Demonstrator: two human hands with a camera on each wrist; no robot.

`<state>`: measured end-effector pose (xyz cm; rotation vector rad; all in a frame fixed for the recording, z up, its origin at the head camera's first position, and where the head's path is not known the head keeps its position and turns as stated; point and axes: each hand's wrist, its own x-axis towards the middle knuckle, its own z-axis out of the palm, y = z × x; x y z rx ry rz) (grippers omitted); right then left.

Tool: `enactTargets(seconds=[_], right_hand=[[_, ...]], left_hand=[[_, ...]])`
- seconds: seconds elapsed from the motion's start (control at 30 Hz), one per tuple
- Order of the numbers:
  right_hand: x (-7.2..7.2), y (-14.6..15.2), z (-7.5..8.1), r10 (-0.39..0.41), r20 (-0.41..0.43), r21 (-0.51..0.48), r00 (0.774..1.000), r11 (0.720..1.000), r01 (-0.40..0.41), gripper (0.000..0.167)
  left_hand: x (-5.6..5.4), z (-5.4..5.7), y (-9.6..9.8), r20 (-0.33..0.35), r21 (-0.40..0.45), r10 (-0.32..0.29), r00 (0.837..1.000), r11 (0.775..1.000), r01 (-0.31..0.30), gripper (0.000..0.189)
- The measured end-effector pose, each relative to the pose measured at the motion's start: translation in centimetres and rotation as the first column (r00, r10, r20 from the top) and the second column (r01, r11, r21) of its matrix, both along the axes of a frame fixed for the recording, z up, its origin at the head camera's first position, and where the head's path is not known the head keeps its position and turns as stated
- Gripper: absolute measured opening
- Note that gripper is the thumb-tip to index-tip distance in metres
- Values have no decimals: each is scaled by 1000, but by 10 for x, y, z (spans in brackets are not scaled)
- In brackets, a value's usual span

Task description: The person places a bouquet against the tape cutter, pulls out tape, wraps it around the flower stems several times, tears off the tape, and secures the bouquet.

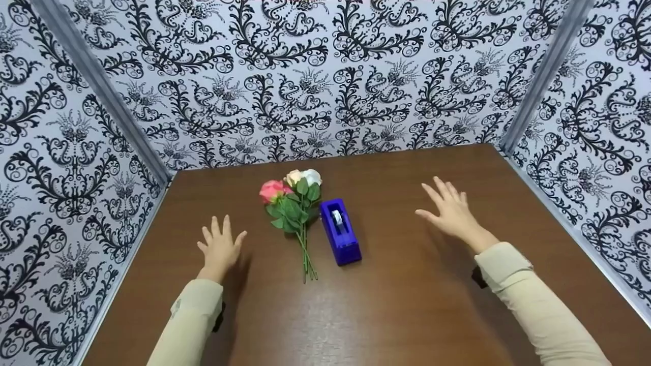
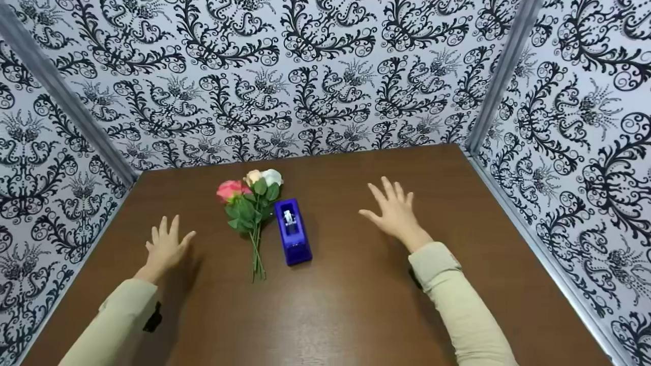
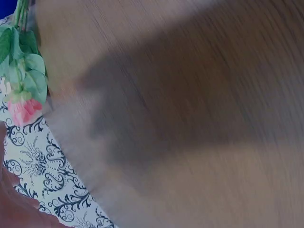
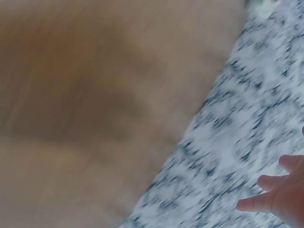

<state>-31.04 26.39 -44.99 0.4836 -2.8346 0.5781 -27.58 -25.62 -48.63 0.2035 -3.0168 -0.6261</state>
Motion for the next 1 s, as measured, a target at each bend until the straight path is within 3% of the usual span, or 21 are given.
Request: enactTargets(seconds=[0.13, 0.23, 0.37, 0.47, 0.53, 0.63, 0.77, 0.87, 1.0], right_hand=[[10, -46, 10, 94, -95, -112, 991, 988, -105, 72], [19, -89, 15, 190, -173, -214, 966, 950, -225, 69], [33, -140, 19, 293, -186, -315, 938, 886, -340, 64], [39, -163, 20, 314, -161, -364, 936, 862, -352, 61], [40, -170, 19, 305, -157, -368, 939, 864, -343, 61], [36, -169, 16, 288, -162, -336, 944, 883, -327, 61], [30, -158, 9, 270, -198, -269, 942, 910, -317, 63], [26, -147, 4, 244, -205, -214, 948, 934, -287, 63], [21, -132, -4, 204, -196, -156, 959, 959, -236, 64]], left_hand=[[3, -7, 2, 53, 19, 11, 999, 1000, -12, 69], [5, -14, 6, 87, 34, 13, 996, 999, -16, 69], [7, -23, 20, 32, 48, 8, 999, 999, -10, 59], [7, -23, 41, 4, 66, -26, 1000, 997, 25, 50], [7, -21, 59, 17, 90, -45, 999, 995, 43, 49], [5, -21, 92, 77, 135, -21, 997, 991, 10, 50], [0, -29, 127, 99, 132, 5, 995, 991, -18, 50], [-2, -37, 141, 69, 140, -9, 998, 990, 0, 45], [-3, -43, 146, 67, 168, -13, 998, 986, 2, 36]])
